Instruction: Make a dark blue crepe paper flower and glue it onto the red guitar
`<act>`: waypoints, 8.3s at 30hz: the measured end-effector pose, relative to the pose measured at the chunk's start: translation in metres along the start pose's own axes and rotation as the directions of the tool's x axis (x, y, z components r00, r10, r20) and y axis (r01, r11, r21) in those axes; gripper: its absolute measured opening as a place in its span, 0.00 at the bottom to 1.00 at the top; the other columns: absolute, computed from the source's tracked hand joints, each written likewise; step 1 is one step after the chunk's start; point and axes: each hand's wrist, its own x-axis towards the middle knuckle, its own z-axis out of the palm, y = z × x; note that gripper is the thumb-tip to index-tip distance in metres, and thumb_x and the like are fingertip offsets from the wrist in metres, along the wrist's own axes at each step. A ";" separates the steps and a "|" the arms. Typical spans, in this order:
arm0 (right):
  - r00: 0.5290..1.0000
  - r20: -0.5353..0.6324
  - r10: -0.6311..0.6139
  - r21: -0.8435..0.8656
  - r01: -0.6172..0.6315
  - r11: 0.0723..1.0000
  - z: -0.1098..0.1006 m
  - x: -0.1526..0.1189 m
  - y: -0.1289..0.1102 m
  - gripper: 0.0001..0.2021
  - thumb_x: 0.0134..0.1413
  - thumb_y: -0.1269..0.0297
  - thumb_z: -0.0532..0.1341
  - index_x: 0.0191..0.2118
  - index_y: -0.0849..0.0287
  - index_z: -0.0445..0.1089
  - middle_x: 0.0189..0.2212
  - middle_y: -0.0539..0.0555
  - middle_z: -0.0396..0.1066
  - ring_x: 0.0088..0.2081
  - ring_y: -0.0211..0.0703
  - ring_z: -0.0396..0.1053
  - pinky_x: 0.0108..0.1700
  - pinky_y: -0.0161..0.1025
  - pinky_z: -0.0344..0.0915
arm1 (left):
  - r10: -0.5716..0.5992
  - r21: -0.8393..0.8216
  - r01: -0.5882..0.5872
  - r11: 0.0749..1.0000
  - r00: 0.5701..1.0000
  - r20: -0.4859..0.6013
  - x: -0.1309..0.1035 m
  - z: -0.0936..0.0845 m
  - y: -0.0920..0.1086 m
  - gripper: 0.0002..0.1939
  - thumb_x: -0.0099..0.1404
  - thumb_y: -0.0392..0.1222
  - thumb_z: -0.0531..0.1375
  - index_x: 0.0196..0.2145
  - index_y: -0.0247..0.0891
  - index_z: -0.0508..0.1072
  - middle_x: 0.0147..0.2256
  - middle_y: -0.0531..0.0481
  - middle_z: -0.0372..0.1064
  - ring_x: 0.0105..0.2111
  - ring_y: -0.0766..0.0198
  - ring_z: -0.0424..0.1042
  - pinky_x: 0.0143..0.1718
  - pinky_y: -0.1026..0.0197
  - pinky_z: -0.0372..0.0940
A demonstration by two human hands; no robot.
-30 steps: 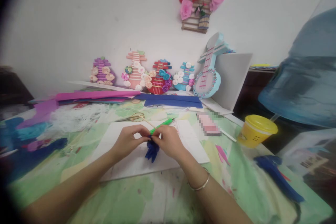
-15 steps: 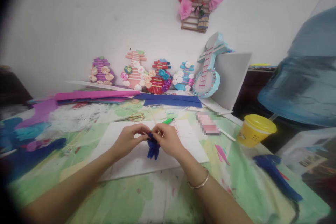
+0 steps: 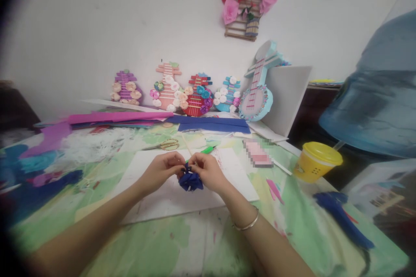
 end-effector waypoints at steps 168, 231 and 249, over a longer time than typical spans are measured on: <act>0.993 0.092 -0.072 -0.770 0.116 0.628 -0.024 -0.006 -0.016 0.05 0.54 0.72 0.52 0.35 0.54 0.60 0.26 0.47 0.71 0.27 0.38 0.65 0.29 0.32 0.49 | -0.235 0.000 0.238 0.971 0.962 -0.141 0.004 -0.010 -0.002 0.09 0.45 0.37 0.66 0.27 0.33 0.79 0.23 0.49 0.75 0.23 0.67 0.68 0.26 0.66 0.60; 0.960 -0.080 -0.269 -0.819 0.090 0.567 -0.009 -0.005 -0.007 0.11 0.56 0.63 0.56 0.26 0.58 0.70 0.23 0.51 0.70 0.27 0.38 0.62 0.35 0.36 0.51 | -0.131 -0.001 0.131 0.991 0.991 -0.042 0.006 -0.009 -0.003 0.09 0.51 0.41 0.63 0.27 0.32 0.75 0.24 0.49 0.72 0.25 0.65 0.69 0.30 0.64 0.62; 0.971 -0.054 -0.231 -0.794 0.098 0.600 0.001 -0.009 -0.015 0.15 0.54 0.55 0.58 0.24 0.60 0.69 0.24 0.50 0.70 0.29 0.36 0.64 0.43 0.42 0.44 | -0.182 -0.093 0.176 0.980 0.982 -0.056 0.004 -0.005 0.001 0.07 0.41 0.31 0.64 0.22 0.32 0.70 0.20 0.53 0.69 0.22 0.69 0.67 0.26 0.66 0.61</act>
